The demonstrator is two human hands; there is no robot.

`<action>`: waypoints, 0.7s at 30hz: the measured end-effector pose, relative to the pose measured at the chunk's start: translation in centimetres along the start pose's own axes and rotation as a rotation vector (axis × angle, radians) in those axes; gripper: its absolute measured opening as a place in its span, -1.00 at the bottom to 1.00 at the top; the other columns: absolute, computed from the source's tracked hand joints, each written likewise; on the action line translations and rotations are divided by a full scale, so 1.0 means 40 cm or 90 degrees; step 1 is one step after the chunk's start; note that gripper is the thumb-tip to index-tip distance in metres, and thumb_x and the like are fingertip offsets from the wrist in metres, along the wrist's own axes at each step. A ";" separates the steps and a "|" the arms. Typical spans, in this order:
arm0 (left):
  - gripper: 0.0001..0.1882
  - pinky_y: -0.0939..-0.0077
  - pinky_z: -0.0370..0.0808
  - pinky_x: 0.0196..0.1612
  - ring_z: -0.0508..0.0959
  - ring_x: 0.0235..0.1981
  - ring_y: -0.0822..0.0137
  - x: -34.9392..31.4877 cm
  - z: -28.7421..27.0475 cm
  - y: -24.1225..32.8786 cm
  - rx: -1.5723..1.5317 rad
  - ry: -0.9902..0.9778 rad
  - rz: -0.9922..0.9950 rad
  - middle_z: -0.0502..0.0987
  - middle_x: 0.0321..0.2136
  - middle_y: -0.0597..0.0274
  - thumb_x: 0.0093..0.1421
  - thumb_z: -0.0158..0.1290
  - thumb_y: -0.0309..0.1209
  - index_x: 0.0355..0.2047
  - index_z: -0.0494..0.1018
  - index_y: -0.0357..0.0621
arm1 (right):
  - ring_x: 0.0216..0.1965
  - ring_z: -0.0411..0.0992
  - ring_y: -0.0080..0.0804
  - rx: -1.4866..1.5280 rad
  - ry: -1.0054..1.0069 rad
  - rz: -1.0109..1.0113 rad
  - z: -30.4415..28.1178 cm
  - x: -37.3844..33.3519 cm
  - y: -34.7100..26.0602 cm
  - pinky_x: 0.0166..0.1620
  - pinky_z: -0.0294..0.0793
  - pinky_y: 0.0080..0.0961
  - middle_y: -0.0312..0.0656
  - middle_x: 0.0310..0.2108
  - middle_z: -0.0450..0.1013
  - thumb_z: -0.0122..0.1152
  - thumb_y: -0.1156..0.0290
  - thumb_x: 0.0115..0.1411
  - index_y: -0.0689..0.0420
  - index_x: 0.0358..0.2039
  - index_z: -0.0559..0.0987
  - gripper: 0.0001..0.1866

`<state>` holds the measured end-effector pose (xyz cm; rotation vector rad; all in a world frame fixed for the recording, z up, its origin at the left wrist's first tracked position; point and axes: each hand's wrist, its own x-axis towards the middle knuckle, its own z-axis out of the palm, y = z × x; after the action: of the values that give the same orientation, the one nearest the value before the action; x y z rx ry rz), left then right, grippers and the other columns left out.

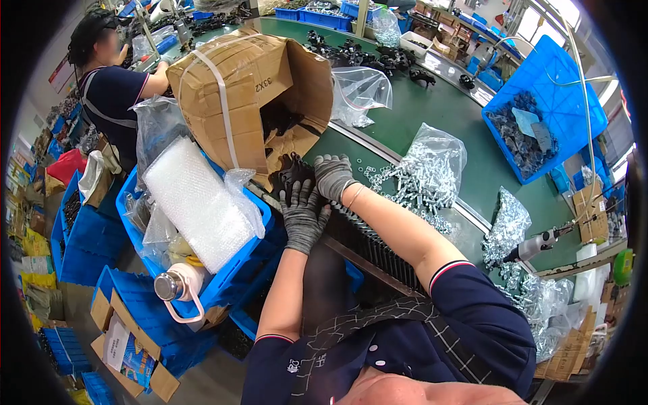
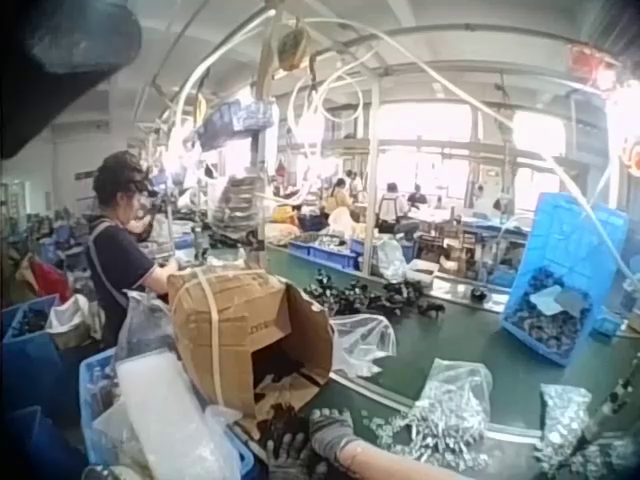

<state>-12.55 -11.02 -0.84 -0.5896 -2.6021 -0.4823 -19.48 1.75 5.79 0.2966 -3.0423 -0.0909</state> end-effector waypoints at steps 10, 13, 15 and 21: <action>-0.29 -0.14 -0.20 0.33 0.09 0.32 0.06 -0.002 0.024 -0.005 0.010 -0.001 0.004 0.21 0.24 0.06 0.09 0.02 0.02 0.18 0.28 -0.11 | -0.01 0.42 -0.13 -0.003 0.037 0.010 0.002 -0.011 0.000 0.13 0.21 -0.10 -0.04 -0.09 0.46 0.09 0.09 0.15 0.15 -0.10 0.51 -0.57; -0.28 -0.13 -0.21 0.33 0.05 0.33 0.03 -0.001 0.028 -0.009 0.009 0.004 -0.004 0.15 0.27 0.00 0.09 0.01 0.05 0.17 0.27 -0.11 | 0.01 0.41 -0.13 0.017 0.009 0.033 -0.003 -0.005 -0.005 0.15 0.19 -0.09 -0.05 -0.07 0.46 0.06 0.06 0.18 0.13 -0.11 0.53 -0.57; -0.27 -0.10 -0.22 0.33 0.01 0.34 0.01 0.006 0.023 -0.005 0.012 -0.013 -0.027 0.09 0.29 -0.06 0.08 0.01 0.07 0.17 0.26 -0.09 | 0.02 0.40 -0.13 0.034 -0.005 0.047 0.003 0.001 -0.002 0.17 0.18 -0.09 -0.05 -0.06 0.46 0.04 0.04 0.19 0.12 -0.12 0.54 -0.56; -0.28 -0.06 -0.21 0.34 -0.02 0.34 -0.04 0.019 0.004 0.004 -0.009 -0.030 -0.050 0.04 0.30 -0.12 0.07 0.02 0.10 0.15 0.30 -0.05 | 0.01 0.42 -0.15 0.051 -0.068 0.019 -0.043 -0.007 0.029 0.13 0.24 -0.12 -0.10 -0.13 0.49 -0.01 0.02 0.23 0.08 -0.17 0.57 -0.58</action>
<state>-13.14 -10.59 -0.57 -0.5108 -2.6759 -0.5184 -19.28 2.85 7.56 0.2609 -3.1612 0.0182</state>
